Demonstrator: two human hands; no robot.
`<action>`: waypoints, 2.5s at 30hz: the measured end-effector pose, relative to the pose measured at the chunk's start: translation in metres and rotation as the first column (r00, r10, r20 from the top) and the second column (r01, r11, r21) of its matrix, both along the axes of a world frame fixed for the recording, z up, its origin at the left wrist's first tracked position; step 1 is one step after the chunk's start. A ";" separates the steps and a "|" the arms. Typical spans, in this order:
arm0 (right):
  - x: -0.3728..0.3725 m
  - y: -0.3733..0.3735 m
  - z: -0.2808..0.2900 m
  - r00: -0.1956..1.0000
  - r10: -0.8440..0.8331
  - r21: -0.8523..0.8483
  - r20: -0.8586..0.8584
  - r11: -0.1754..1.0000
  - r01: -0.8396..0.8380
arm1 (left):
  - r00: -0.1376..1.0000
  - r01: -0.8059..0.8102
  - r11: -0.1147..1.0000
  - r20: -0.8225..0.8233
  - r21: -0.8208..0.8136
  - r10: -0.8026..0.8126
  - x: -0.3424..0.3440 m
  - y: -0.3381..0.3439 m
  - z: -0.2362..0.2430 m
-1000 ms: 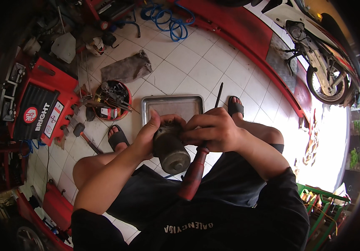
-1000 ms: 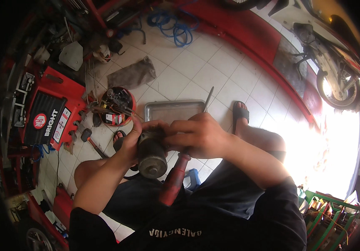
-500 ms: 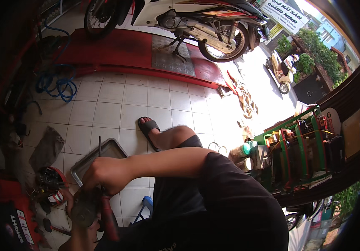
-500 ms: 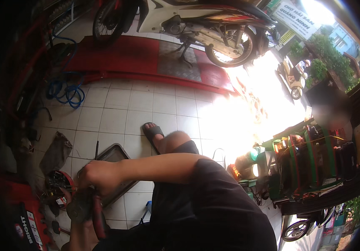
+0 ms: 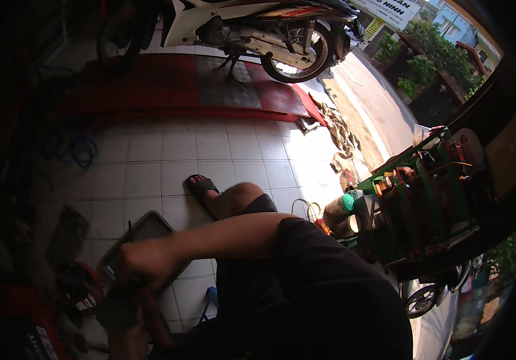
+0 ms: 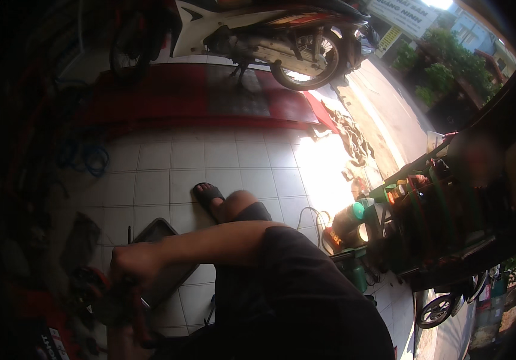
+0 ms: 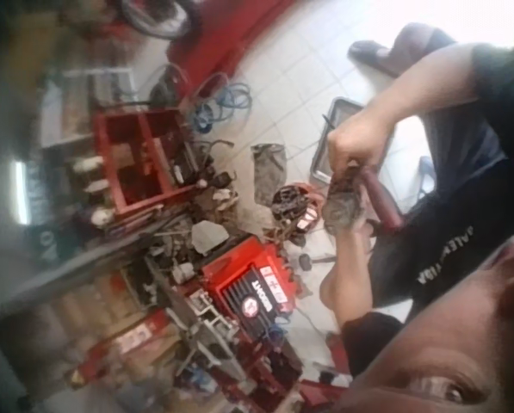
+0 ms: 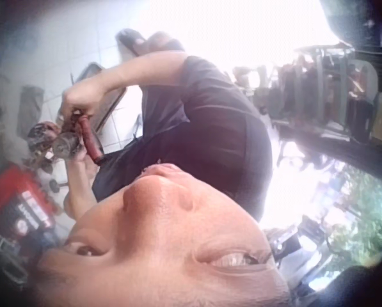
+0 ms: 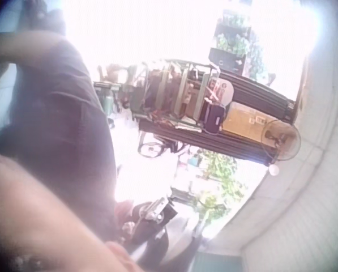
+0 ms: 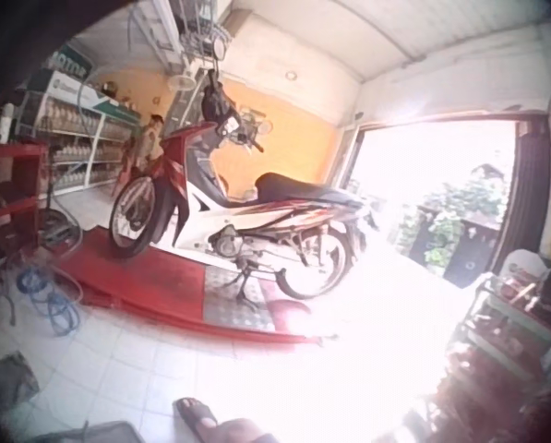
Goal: The person sits on a low stool and uses a screwdriver to disassemble a cylindrical motorcycle part over a metal tray. They remove small components and place them into the tray, then continue to manipulate the main part with the tool.
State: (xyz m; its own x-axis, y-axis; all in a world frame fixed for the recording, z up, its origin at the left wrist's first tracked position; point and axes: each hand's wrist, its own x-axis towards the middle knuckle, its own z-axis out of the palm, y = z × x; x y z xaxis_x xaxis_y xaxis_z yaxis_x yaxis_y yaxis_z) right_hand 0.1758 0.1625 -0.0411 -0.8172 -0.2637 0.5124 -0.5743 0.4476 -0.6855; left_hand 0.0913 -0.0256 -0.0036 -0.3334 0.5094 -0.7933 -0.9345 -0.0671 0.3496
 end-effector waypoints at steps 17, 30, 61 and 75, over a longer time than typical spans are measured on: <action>0.002 -0.001 0.006 0.999 0.036 -0.023 0.006 0.999 -0.036 | 0.812 0.044 0.633 0.341 0.773 -0.473 -0.062 -0.036 -0.131; 0.003 -0.001 0.005 0.996 0.056 0.042 0.076 0.997 -0.059 | 0.887 0.120 0.775 0.283 0.621 -0.364 -0.067 -0.030 -0.136; 0.008 0.000 0.008 0.997 0.075 0.025 0.030 0.997 -0.076 | 0.929 0.293 0.837 0.068 0.463 -0.363 -0.048 -0.029 -0.119; 0.005 0.000 0.005 0.997 0.072 0.036 0.028 0.997 -0.073 | 0.876 0.217 0.746 0.211 0.629 -0.433 -0.055 -0.030 -0.127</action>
State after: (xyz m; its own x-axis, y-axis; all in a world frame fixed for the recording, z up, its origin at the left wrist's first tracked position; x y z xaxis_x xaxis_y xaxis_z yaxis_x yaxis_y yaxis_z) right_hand 0.1811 0.1628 -0.0366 -0.8083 -0.3416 0.4795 -0.5881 0.4308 -0.6845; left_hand 0.0365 -0.0558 -0.1303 0.1593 0.9257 -0.3431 -0.9839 0.1775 0.0221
